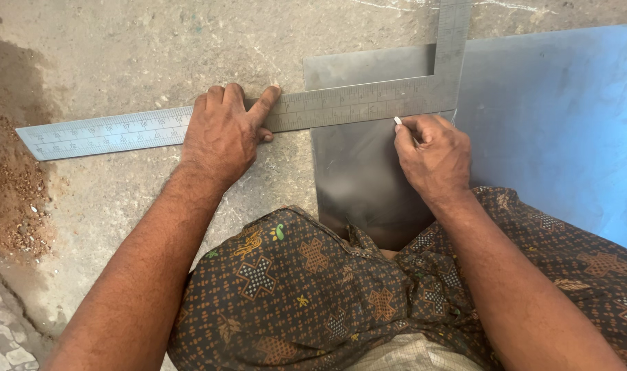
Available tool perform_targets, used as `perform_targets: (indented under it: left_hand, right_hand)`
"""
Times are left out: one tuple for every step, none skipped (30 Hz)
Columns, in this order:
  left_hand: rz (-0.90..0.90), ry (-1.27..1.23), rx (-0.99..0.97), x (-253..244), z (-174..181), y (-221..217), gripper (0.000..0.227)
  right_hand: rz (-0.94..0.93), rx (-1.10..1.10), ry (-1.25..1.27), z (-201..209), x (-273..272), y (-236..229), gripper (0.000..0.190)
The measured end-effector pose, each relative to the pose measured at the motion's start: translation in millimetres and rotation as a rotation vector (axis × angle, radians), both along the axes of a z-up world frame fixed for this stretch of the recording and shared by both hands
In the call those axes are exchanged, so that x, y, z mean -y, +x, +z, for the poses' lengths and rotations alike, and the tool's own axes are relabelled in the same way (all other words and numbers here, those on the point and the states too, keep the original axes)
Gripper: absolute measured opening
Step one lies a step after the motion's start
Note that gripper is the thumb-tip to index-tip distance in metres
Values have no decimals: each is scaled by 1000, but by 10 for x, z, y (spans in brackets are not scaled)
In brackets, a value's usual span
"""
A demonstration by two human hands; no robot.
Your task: The person uses a metal ruler and a white marker to draw straight lines on a metal sheet. They then switch to a set square to draw perpendicular lines, continuing to mark the sheet with the white marker.
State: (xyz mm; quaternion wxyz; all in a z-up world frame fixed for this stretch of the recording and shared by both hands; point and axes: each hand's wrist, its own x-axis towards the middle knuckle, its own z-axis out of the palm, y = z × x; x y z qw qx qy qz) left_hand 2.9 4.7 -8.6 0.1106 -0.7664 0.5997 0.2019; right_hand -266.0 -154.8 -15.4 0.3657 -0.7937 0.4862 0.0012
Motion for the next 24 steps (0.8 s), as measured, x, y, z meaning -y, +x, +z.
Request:
perform_targets:
  left_hand:
    - [0, 4, -1, 3, -4, 1, 66]
    - [0, 7, -1, 5, -6, 1, 66]
    - [-3, 4, 3, 5, -7, 0, 66]
    - [-6, 1, 7, 3, -8, -1, 66]
    - [-8, -2, 12, 1, -9, -1, 66]
    - [-10, 2, 13, -1, -11, -1, 66]
    - [-10, 8, 14, -6, -12, 0, 66]
    - [-11, 13, 15, -12, -15, 1, 66]
    - [-13, 11, 19, -16, -19, 2, 66]
    - [-15, 9, 23, -19, -22, 3, 65]
    - [-19, 3, 26, -13, -29, 1, 65]
    - [-12, 7, 22, -8, -33, -1, 65]
    - [-7, 12, 18, -5, -33, 1, 64]
    - [-1, 17, 13, -2, -29, 4, 64]
    - [1, 7, 4, 11, -21, 12, 63]
    - [2, -3, -6, 8, -4, 11, 63]
    - [4, -8, -15, 6, 1, 11, 63]
    - [3, -3, -1, 31, -15, 17, 63]
    - [-4, 15, 9, 19, -22, 13, 63]
    - [-10, 33, 19, 3, -24, 2, 63]
    - [-8, 21, 11, -1, -17, -10, 63]
    - [-5, 9, 3, -22, 11, -13, 63]
    - [6, -11, 3, -7, 28, 1, 63]
    - [1, -6, 8, 36, 25, 7, 63]
  right_hand:
    - [14, 2, -19, -10, -3, -5, 20]
    - [29, 4, -38, -20, -6, -9, 19]
    - [43, 6, -57, -30, -8, -15, 19]
    - [67, -6, -88, -46, -13, -12, 19]
    - [91, -17, -119, -66, -17, 2, 19]
    - [116, -28, -150, -80, -14, 14, 19]
    - [153, -75, -173, -89, 3, 28, 19]
    - [191, -122, -196, -96, 29, 46, 19]
    - [228, -169, -219, -97, 52, 64, 19]
    - [250, -207, -213, -96, 76, 82, 19]
    - [271, -245, -210, -96, 104, 100, 19]
    - [292, -283, -207, -94, 113, 113, 20]
    - [361, -357, -207, -83, 67, 111, 21]
    - [431, -432, -207, -56, -17, 95, 22]
    - [500, -505, -217, -17, -65, 82, 23]
    - [459, -522, -131, 47, -157, 45, 23]
    - [418, -535, -41, 117, -292, 0, 23]
    - [378, -548, 50, 153, -347, -18, 23]
    - [394, -520, 27, 163, -355, -30, 23]
    - [410, -493, 5, 172, -333, -45, 22]
    - [420, -470, -24, 197, -298, -67, 22]
    - [383, -447, -15, 233, -300, -83, 22]
    - [351, -418, -18, 256, -283, -66, 22]
    - [320, -388, -22, 279, -264, -50, 22]
